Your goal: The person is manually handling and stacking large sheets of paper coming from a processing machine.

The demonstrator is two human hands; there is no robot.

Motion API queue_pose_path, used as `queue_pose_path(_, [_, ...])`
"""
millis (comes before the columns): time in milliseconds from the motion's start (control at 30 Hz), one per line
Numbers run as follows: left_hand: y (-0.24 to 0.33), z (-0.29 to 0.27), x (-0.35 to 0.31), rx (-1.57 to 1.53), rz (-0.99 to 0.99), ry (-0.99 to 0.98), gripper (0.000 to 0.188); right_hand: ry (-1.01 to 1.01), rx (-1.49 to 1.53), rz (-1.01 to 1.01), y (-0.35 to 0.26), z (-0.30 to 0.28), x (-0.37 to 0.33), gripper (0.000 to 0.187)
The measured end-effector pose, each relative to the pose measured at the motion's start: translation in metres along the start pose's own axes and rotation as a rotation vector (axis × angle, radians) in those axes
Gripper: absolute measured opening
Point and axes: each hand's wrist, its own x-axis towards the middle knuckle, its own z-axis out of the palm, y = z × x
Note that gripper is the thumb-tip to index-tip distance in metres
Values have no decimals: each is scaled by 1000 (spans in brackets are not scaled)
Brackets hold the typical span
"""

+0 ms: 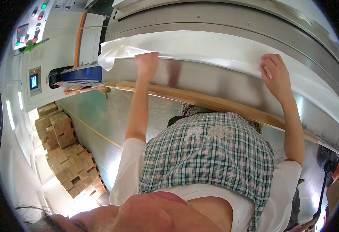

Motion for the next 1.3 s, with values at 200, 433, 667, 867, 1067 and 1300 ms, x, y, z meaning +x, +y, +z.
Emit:
queue_pose_path(200, [-121, -7, 18, -86, -309, 23, 40, -16, -39, 66, -17, 17, 16, 18])
queue_pose_path(433, [-222, 13, 33, 24, -485, -43, 47, -26, -40, 76, -73, 61, 62, 22])
queue_pose_path(667, [-307, 2, 65, -336, -397, 31, 48, -58, 54, -50, -133, 117, 122, 21])
queue_pose_path(867, [-312, -18, 89, -673, -17, -126, 41, -49, 96, -87, -167, 153, 159, 19])
queue_pose_path(1067, [-348, -2, 65, -691, -41, -173, 21, -10, 65, -52, -175, 163, 164, 14])
queue_pose_path(1300, [-357, 9, 49, -728, -374, -61, 19, -29, 55, -62, -185, 160, 166, 15])
